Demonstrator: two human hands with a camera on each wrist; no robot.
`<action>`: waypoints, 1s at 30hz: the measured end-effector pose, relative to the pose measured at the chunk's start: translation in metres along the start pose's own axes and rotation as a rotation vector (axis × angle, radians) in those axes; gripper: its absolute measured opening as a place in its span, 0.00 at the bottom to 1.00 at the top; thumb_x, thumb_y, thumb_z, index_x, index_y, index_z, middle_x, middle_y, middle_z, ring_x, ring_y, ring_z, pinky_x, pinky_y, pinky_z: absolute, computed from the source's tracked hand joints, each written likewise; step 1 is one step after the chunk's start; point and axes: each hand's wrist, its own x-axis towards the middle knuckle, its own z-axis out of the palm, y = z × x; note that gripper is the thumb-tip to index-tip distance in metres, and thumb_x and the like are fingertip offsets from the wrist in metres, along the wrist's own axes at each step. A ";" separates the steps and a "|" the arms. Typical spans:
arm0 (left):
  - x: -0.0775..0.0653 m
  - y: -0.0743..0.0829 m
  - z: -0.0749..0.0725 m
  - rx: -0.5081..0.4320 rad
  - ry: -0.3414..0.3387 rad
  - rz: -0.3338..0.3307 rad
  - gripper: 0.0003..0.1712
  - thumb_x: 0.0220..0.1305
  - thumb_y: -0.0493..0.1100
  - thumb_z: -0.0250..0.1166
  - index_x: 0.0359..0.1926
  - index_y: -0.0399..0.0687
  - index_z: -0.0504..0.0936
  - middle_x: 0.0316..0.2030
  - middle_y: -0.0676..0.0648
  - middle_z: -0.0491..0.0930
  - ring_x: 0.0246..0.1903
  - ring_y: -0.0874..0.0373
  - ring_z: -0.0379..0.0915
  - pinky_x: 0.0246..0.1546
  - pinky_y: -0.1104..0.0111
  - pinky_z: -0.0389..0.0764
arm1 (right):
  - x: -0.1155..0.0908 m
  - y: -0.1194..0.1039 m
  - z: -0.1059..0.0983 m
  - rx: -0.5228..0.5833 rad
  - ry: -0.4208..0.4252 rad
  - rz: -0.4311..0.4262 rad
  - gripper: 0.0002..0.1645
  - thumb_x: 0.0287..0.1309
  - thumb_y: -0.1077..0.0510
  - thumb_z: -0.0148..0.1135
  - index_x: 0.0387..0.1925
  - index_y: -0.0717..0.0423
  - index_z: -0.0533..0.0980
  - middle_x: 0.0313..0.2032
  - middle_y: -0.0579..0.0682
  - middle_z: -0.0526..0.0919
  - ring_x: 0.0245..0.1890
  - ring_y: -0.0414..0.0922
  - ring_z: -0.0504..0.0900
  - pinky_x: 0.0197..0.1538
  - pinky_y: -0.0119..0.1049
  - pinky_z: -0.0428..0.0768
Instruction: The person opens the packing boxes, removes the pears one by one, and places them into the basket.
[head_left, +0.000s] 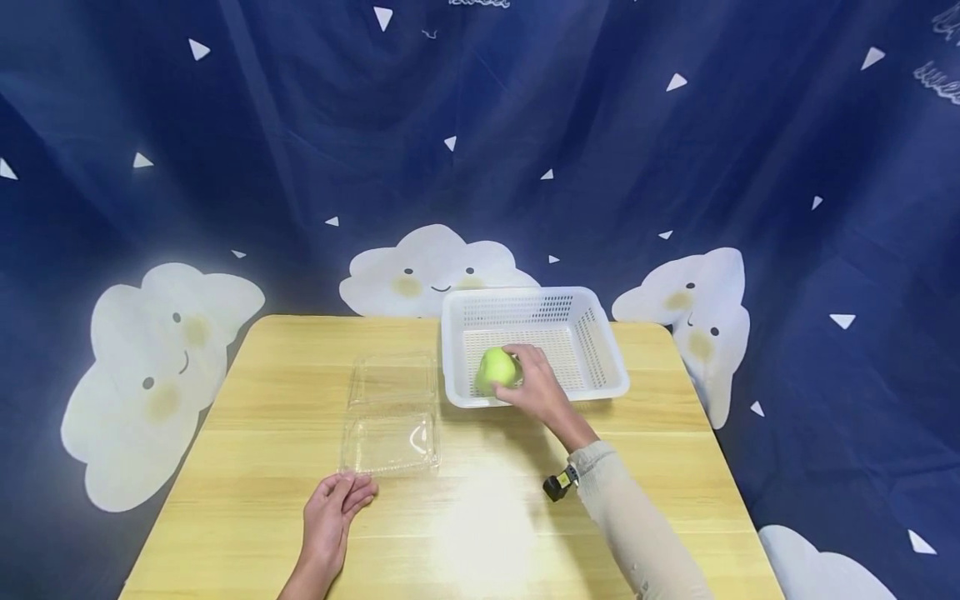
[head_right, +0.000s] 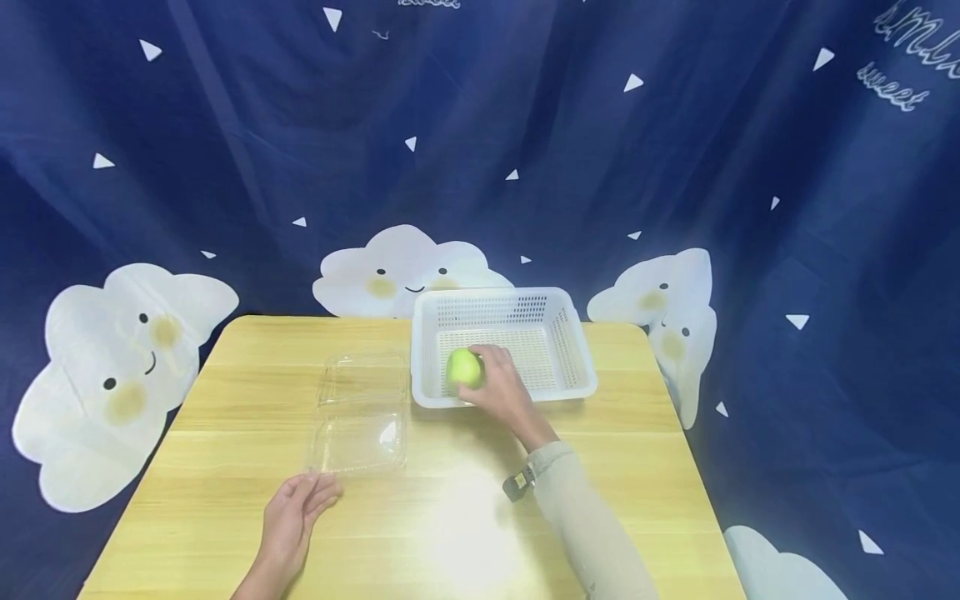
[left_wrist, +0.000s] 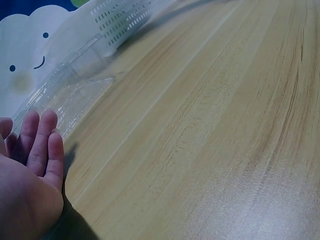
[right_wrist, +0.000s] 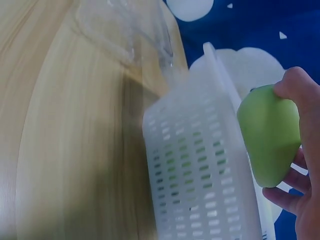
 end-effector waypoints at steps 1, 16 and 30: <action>0.000 0.000 0.000 0.001 0.001 -0.001 0.16 0.80 0.47 0.58 0.53 0.37 0.69 0.41 0.50 0.90 0.42 0.58 0.90 0.50 0.67 0.91 | 0.000 0.003 -0.001 -0.003 0.000 0.006 0.43 0.48 0.48 0.79 0.64 0.56 0.73 0.62 0.57 0.80 0.63 0.55 0.76 0.68 0.56 0.81; 0.001 0.001 0.000 -0.003 -0.007 -0.007 0.16 0.80 0.47 0.57 0.53 0.37 0.69 0.40 0.50 0.90 0.41 0.58 0.90 0.49 0.68 0.91 | 0.003 0.030 -0.008 -0.030 -0.036 0.100 0.45 0.51 0.44 0.76 0.67 0.57 0.71 0.64 0.60 0.78 0.66 0.58 0.75 0.68 0.58 0.81; 0.002 0.000 0.000 0.004 -0.002 -0.011 0.16 0.80 0.47 0.57 0.54 0.37 0.68 0.41 0.49 0.91 0.41 0.58 0.90 0.49 0.68 0.91 | 0.012 0.049 -0.020 -0.093 -0.161 0.092 0.44 0.53 0.47 0.75 0.66 0.66 0.72 0.64 0.65 0.79 0.65 0.61 0.78 0.70 0.55 0.80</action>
